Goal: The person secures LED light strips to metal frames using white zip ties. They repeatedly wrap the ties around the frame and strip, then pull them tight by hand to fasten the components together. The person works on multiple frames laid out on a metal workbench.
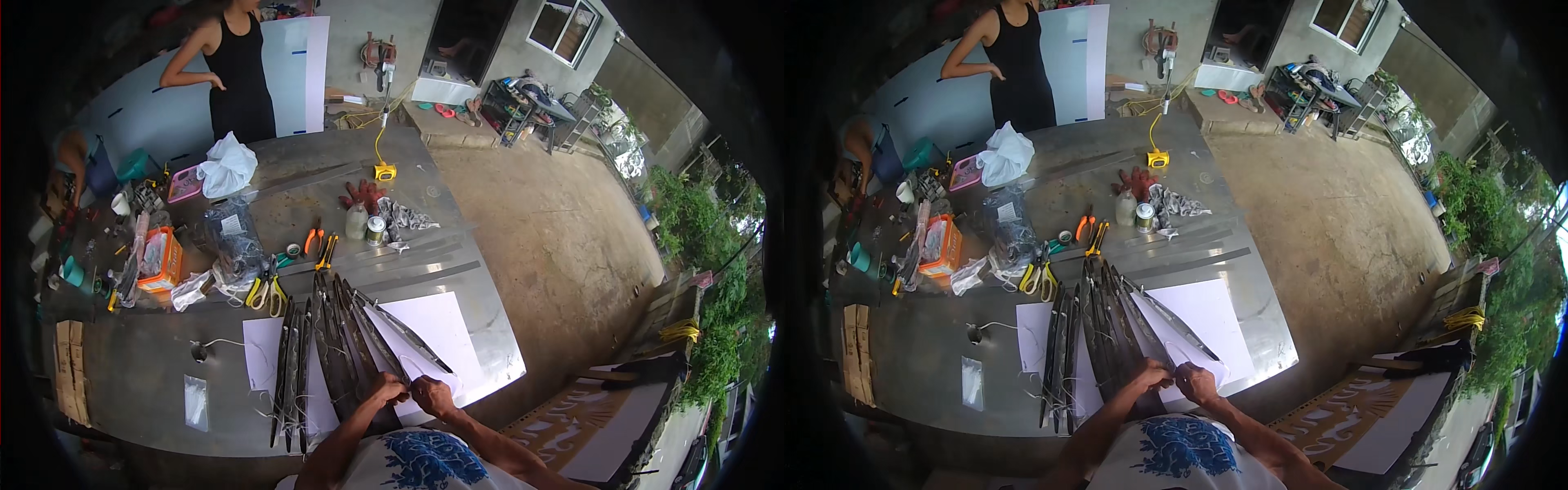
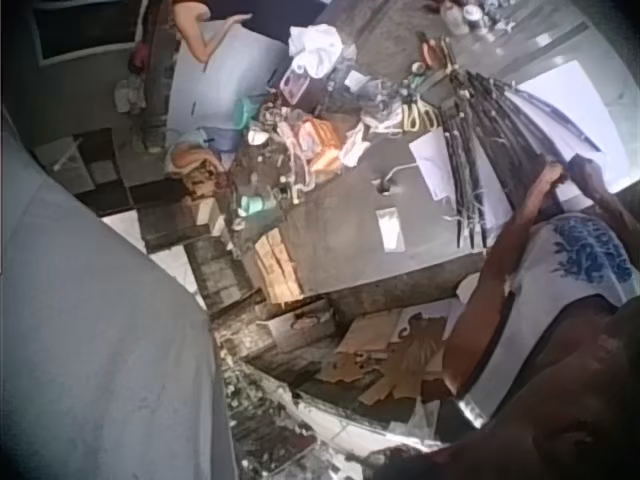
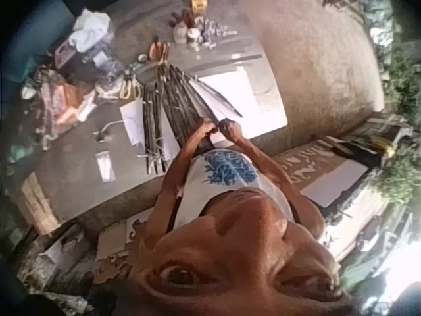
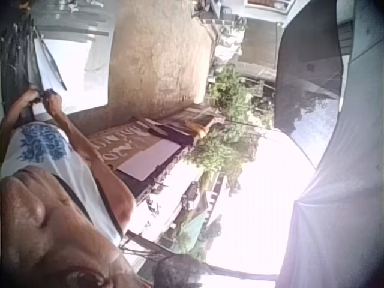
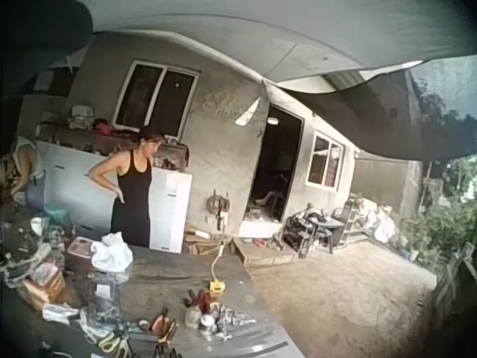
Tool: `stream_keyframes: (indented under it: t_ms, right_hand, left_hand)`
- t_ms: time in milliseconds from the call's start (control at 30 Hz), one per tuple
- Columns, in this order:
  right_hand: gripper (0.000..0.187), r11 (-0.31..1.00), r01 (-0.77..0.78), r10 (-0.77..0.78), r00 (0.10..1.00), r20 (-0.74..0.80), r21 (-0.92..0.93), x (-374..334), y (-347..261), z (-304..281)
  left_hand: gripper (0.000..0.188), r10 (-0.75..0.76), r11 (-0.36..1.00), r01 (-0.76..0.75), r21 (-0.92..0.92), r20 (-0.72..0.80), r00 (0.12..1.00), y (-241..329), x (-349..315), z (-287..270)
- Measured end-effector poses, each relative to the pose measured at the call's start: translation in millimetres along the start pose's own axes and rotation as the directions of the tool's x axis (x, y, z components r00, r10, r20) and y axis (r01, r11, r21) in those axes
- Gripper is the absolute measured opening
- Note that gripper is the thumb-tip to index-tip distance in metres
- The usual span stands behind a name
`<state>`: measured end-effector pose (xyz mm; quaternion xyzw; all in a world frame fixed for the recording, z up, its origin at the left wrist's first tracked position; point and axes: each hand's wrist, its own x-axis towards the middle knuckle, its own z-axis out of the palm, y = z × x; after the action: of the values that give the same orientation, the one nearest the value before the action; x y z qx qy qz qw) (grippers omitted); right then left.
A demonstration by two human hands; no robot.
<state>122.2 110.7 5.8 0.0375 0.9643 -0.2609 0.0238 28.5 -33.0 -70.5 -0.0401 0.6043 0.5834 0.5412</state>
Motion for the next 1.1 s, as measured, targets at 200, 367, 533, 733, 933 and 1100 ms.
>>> stream_keyframes:
  t_ms: [200,367,533,733,933,1100]
  right_hand:
    - [0.01,0.997,-0.03,0.031,0.999,0.014,-0.066,-2,3,-1]
    - [0.008,0.994,-0.038,0.037,0.999,-0.011,-0.1,-9,8,-2]
    - [0.008,0.988,-0.087,0.089,0.996,0.013,-0.128,-14,19,-5]
    - [0.008,0.993,-0.076,0.075,0.997,-0.014,-0.092,-13,29,-6]
    - [0.009,0.995,-0.063,0.064,0.998,0.014,-0.073,-10,15,-4]
    - [0.012,1.0,0.023,-0.024,0.999,0.038,0.021,-7,13,-9]
  left_hand:
    - [0.012,0.024,1.0,-0.024,0.008,-0.033,0.999,13,-14,10]
    - [0.014,-0.001,0.987,0.004,0.16,-0.017,1.0,8,-1,12]
    - [0.015,0.028,0.982,-0.021,0.188,-0.037,0.999,11,-7,16]
    - [0.015,0.016,0.978,-0.006,0.208,-0.046,0.999,10,-4,15]
    - [0.021,-0.033,0.988,0.037,0.153,-0.028,0.999,14,-10,14]
    - [0.02,-0.035,0.995,0.043,0.092,-0.083,0.996,3,-1,14]
